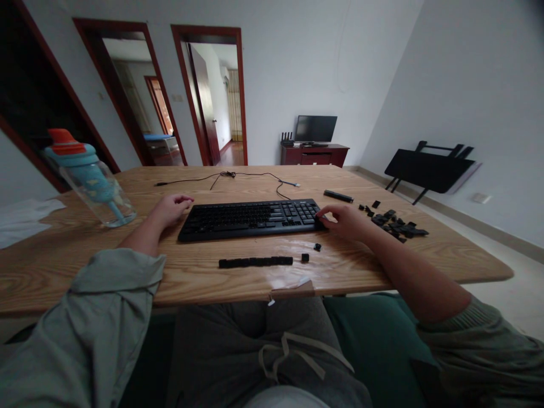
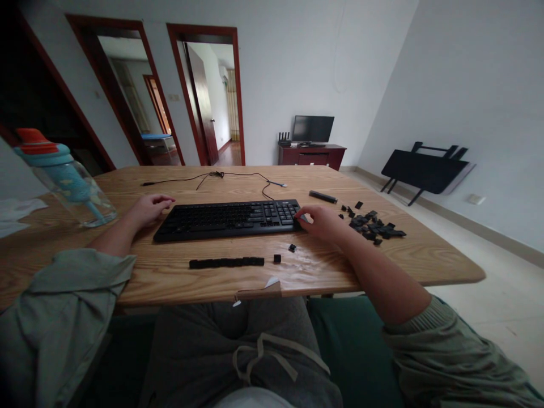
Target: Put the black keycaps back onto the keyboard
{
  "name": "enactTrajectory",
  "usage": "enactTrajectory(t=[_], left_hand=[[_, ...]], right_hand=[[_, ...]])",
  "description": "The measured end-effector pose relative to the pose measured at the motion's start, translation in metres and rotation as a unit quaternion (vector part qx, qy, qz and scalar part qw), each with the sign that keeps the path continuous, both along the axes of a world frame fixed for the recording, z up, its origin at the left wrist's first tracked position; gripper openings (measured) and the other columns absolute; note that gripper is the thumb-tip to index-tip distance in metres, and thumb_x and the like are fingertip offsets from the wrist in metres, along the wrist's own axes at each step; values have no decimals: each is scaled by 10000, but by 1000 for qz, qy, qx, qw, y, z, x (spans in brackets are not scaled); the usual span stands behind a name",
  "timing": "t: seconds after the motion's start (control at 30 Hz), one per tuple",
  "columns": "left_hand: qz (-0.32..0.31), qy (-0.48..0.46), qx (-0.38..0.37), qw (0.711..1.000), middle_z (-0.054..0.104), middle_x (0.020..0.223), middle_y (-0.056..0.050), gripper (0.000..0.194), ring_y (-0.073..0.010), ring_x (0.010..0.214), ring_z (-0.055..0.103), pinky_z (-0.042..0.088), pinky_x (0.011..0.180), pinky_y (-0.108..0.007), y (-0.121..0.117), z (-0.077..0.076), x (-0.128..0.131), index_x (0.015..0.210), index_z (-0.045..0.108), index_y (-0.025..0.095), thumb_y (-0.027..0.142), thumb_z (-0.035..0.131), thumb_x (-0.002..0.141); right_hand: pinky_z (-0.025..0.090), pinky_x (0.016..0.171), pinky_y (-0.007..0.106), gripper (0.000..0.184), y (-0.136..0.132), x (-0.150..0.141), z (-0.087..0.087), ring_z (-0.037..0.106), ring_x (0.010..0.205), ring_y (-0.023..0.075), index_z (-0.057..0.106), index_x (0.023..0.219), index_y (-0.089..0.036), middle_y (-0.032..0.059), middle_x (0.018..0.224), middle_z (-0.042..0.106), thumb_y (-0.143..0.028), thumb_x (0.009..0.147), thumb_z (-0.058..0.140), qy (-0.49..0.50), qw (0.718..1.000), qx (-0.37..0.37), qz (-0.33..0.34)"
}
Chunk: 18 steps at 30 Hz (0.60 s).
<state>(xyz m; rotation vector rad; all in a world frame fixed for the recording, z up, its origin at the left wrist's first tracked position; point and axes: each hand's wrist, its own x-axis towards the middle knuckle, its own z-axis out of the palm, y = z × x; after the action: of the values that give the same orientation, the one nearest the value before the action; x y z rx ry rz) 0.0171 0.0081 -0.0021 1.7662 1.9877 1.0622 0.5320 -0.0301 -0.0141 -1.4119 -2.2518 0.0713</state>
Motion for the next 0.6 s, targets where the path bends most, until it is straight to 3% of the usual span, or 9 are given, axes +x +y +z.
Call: enactTrajectory(t=[0.1,0.2,0.43,0.6], left_hand=[[5,6,-7,1000,683,796,-54,457,-147,546,482,385,503,-258,0,1,1,1029,744,139,420,580,709],[5,13,3,1000,691,796,-53,422,-153,577,504,409,538,-260,-1,2,2,1005,752,142,402,580,720],[7,8,12,1000,655,722,-32,335,-165,599,521,430,601,-281,-3,6,5,899,749,153,379,614,692],[9,-2,18,1000,653,695,-32,273,-181,634,544,432,603,-281,-3,6,7,833,734,174,367,611,684]], right_hand=[[430,553,268,258,-2,-1,3,572,576,149,779,1007,-210,23,719,715,-305,835,611,14,1000,-14,-4],[440,568,269,253,-3,-1,4,576,588,151,785,986,-214,24,728,720,-298,817,616,11,1000,-16,7],[548,783,323,212,4,6,-2,715,845,211,783,982,-239,42,1006,793,-280,853,620,0,999,-22,34],[546,957,388,210,5,6,-2,731,995,246,803,955,-241,59,1093,788,-231,855,619,-35,998,-13,59]])
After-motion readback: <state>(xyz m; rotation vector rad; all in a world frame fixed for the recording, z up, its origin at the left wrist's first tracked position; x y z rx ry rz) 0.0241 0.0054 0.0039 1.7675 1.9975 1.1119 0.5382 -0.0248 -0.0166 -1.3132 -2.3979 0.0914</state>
